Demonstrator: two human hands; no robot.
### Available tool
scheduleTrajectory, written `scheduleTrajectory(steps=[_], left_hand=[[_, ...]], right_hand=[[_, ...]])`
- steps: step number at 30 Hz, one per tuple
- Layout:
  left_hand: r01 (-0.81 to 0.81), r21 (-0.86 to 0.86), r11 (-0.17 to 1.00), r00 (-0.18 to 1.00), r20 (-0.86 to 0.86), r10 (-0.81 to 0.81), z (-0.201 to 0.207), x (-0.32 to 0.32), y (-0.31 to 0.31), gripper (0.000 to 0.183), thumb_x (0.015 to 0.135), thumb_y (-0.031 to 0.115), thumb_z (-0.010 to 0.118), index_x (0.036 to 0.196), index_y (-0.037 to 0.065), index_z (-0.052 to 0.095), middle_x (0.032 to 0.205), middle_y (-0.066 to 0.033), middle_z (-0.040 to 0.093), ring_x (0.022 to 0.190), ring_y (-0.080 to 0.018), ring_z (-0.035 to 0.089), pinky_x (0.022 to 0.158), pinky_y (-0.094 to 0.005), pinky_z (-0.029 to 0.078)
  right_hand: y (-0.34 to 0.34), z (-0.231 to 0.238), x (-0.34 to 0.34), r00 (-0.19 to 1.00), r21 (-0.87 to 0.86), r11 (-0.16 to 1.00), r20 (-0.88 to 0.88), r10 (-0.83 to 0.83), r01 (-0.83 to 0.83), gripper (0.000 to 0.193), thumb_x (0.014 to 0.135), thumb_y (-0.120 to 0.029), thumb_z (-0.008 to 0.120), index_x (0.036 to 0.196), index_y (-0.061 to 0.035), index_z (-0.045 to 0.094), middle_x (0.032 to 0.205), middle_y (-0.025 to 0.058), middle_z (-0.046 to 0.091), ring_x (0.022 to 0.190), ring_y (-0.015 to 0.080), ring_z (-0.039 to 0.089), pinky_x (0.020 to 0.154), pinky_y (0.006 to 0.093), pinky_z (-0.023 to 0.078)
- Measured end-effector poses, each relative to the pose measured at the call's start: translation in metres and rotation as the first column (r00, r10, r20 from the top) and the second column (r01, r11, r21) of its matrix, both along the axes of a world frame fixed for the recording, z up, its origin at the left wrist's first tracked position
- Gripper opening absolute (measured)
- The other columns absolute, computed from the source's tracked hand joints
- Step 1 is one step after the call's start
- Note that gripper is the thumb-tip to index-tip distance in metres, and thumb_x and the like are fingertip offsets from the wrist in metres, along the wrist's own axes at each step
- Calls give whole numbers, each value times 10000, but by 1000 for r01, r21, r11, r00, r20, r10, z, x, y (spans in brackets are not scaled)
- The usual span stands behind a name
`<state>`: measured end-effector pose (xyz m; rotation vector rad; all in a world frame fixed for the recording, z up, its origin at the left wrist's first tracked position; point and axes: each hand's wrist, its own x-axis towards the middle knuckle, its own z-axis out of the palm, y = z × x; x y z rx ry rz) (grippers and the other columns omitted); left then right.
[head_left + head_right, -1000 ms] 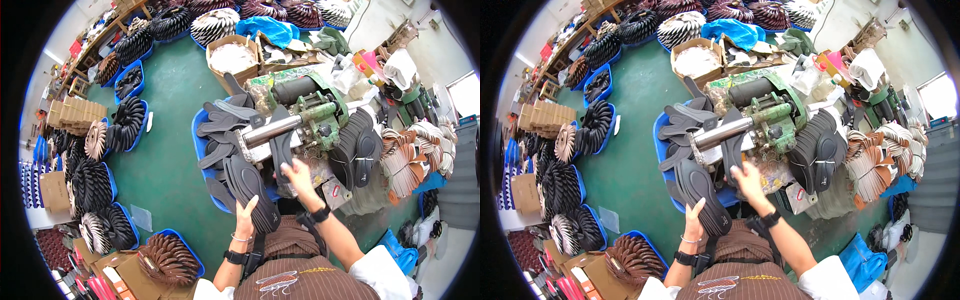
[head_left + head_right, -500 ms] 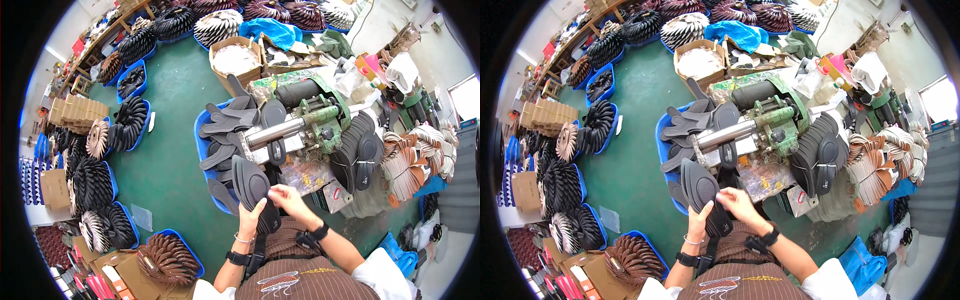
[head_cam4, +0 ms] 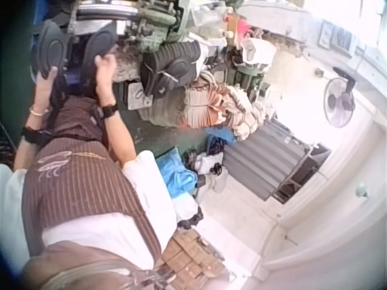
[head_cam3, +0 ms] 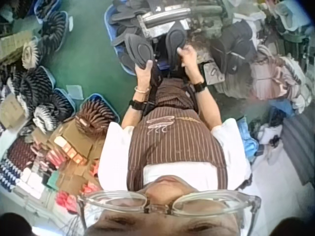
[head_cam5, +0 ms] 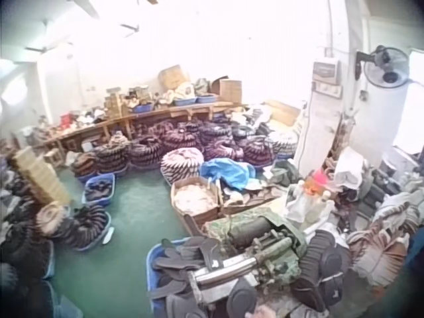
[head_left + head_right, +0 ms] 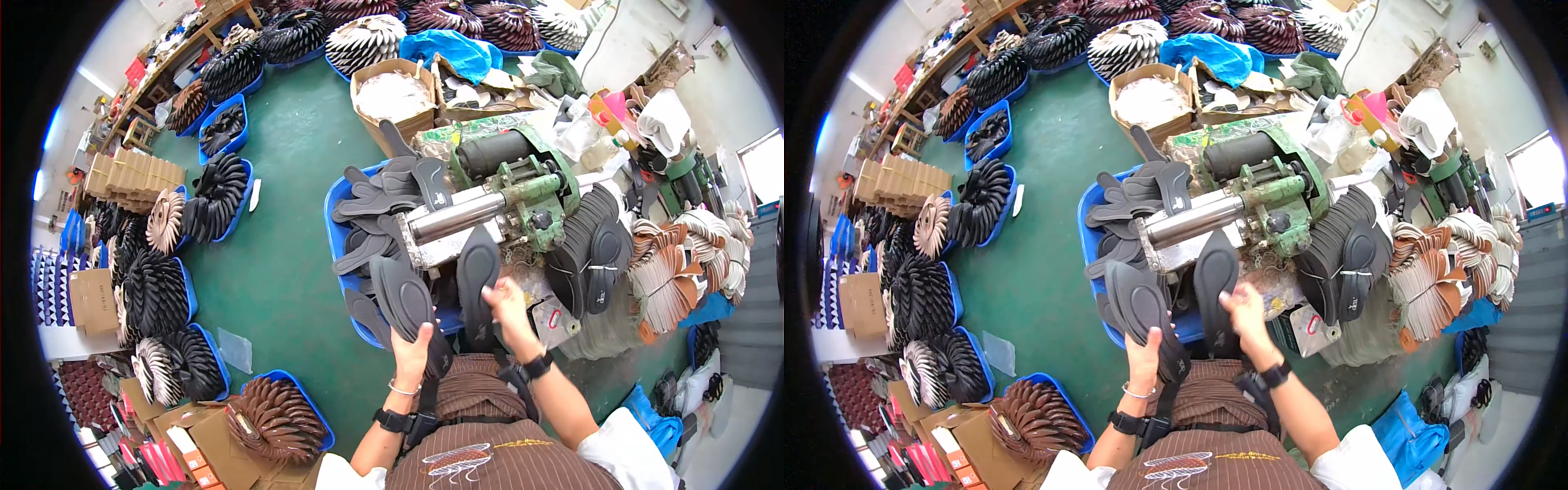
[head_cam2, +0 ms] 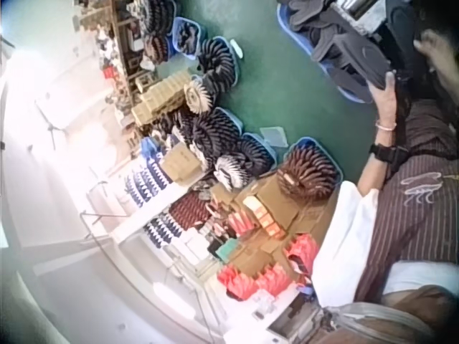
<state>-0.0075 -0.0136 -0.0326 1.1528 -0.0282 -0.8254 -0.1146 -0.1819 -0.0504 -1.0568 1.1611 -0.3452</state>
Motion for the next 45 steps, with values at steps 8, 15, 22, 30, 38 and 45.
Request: scheduleTrajectory(steps=[8,15,22,30,38,45], left_hand=[[18,107,994,989,141,-33,-8,-4,-2,359,947,148,541,1257,-21,472,1120,-83,611,982,-166,587,880,-306,482],[-34,-105,994,958,-286,2,9,-4,-7,381,941,179,554,1245,-31,463,1118,-141,610,964,-233,621,848,-349,528],[-28,9,1000,994,-103,28,-6,-8,-7,390,960,221,523,1242,-41,459,1142,-144,601,975,-199,608,813,-311,532],[-16,-171,985,963,-267,-30,2,-4,-12,427,987,290,450,1268,-32,437,1220,-163,557,1040,-246,588,882,-377,509],[-12,-176,984,956,-292,-40,2,-4,-9,534,984,408,400,1303,-20,411,1245,-145,541,1069,-225,564,872,-373,514],[-99,-76,992,966,-248,77,-9,-11,-15,437,1001,304,407,1273,-37,439,1232,-165,545,1087,-254,567,921,-390,488]], right_hand=[[52,11,24,904,-53,941,261,337,-335,325,839,-161,697,1090,-36,531,870,26,637,774,87,586,661,255,494],[-23,0,15,997,-67,997,64,-34,39,185,862,-100,644,998,-33,538,724,-15,573,611,58,518,529,215,421],[50,21,11,958,-1,961,75,277,-278,288,830,-209,708,726,-68,478,595,-80,421,535,35,372,464,221,333],[-22,-6,39,994,-338,936,-6,107,-102,160,912,-152,598,960,0,598,794,9,634,657,63,561,609,209,465],[0,-11,2,999,-101,995,36,4,-1,173,847,-115,681,896,7,568,730,-17,596,648,41,523,574,205,428],[30,11,32,967,-70,976,138,215,-207,178,872,-161,658,814,-34,547,672,-35,533,581,38,459,520,223,391]])
